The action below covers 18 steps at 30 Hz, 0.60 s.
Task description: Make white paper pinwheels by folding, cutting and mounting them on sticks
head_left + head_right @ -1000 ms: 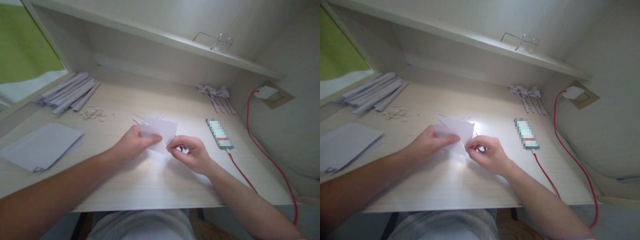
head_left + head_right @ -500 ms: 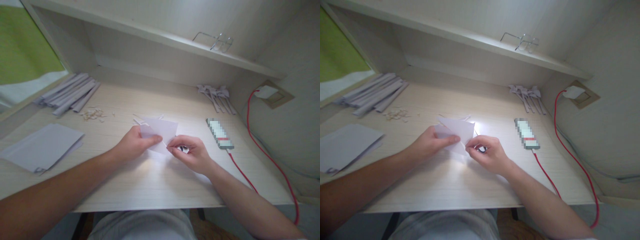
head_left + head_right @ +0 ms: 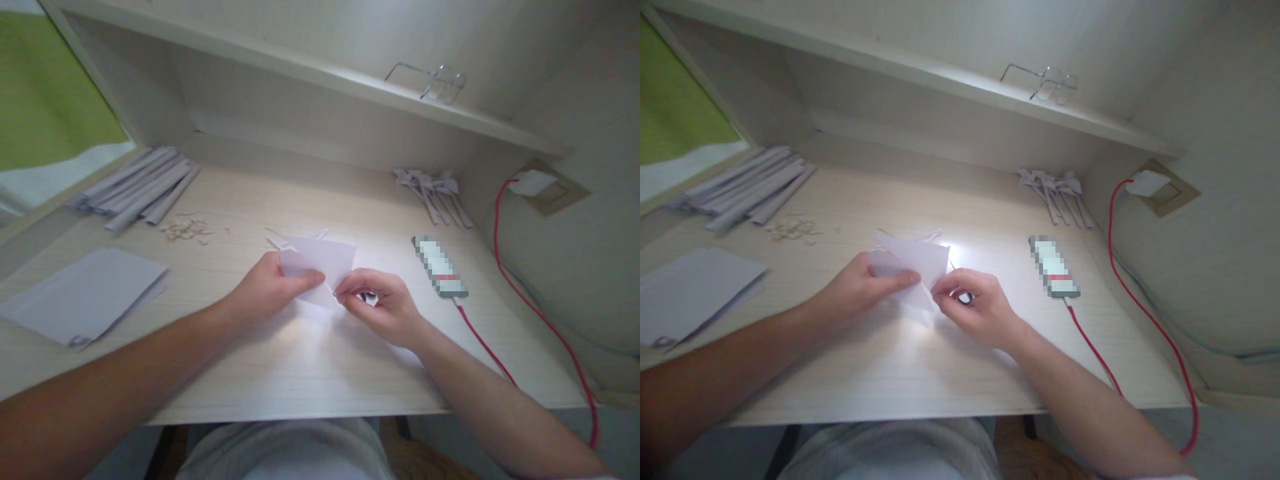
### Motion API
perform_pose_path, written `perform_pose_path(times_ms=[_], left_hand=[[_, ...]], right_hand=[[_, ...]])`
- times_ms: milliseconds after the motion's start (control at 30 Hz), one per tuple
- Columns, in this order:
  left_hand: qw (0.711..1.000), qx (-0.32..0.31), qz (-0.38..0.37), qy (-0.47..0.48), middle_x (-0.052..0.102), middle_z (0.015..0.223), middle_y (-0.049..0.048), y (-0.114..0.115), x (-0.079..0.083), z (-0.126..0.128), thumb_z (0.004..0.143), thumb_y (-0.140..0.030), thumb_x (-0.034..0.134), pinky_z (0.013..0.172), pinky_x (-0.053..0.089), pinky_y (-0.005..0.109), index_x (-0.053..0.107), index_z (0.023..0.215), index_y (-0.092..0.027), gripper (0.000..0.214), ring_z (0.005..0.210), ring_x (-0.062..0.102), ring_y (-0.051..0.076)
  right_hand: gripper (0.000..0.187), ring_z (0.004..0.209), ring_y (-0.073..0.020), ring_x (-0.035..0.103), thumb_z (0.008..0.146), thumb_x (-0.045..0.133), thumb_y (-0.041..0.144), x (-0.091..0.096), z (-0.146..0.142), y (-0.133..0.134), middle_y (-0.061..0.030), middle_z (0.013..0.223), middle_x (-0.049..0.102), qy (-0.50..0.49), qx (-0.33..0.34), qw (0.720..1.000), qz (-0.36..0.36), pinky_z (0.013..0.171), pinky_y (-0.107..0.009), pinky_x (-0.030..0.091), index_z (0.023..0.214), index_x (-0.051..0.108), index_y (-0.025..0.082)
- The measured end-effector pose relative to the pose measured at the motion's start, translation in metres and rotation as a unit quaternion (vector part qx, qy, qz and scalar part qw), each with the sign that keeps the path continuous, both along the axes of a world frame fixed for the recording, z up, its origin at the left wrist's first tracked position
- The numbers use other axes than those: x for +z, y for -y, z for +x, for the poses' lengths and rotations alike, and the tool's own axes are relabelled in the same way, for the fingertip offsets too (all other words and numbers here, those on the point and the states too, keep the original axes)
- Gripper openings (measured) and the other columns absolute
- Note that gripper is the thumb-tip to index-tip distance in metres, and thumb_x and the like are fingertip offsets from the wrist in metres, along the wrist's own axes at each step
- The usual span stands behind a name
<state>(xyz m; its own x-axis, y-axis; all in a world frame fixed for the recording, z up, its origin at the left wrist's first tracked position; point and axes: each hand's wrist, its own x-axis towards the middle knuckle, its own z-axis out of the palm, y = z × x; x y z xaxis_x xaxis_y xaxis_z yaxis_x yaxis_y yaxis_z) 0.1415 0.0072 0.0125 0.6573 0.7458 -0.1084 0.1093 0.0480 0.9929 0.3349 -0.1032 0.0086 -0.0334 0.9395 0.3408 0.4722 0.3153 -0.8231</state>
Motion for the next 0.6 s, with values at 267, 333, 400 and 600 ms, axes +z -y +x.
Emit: perform_pose_path(times_ms=[267,333,400,600], left_hand=[[1.0,0.0,0.008,-0.007,0.077,0.085,0.0015,-0.0011,-0.0013,-0.0002,0.074,-0.033,0.076,0.071,0.052,0.027,0.077,0.089,-0.017,0.022,0.075,0.067,0.018],[1.0,-0.001,0.009,-0.007,0.077,0.085,0.0018,-0.0011,-0.002,-0.0004,0.075,-0.034,0.076,0.071,0.052,0.027,0.076,0.088,-0.016,0.022,0.075,0.067,0.018],[1.0,0.0,0.008,-0.006,0.077,0.086,0.0025,-0.0007,-0.0025,-0.0005,0.075,-0.034,0.076,0.071,0.052,0.028,0.076,0.088,-0.016,0.022,0.076,0.068,0.019],[1.0,0.013,0.01,-0.007,0.077,0.085,0.0033,0.0005,-0.002,-0.0002,0.075,-0.035,0.077,0.07,0.053,0.028,0.077,0.088,-0.016,0.023,0.075,0.069,0.02]], right_hand=[[0.019,0.075,-0.0151,0.068,0.082,0.063,0.004,-0.0017,0.0005,0.0,-0.0035,0.084,0.075,-0.013,-0.002,1.0,-0.013,0.068,-0.027,0.053,0.088,0.074,0.018],[0.017,0.075,-0.0155,0.068,0.082,0.064,0.006,-0.002,0.0005,-0.0002,-0.0041,0.083,0.075,-0.015,-0.008,1.0,-0.013,0.068,-0.028,0.053,0.088,0.074,0.018],[0.014,0.074,-0.0161,0.068,0.083,0.065,0.008,-0.0021,0.0003,-0.0002,-0.0047,0.083,0.075,-0.018,-0.015,1.0,-0.017,0.067,-0.028,0.053,0.088,0.074,0.017],[0.011,0.075,-0.0172,0.069,0.085,0.065,0.011,-0.0025,-0.0002,0.0012,-0.0052,0.082,0.075,-0.029,-0.025,0.999,-0.035,0.068,-0.03,0.056,0.089,0.073,0.018]])
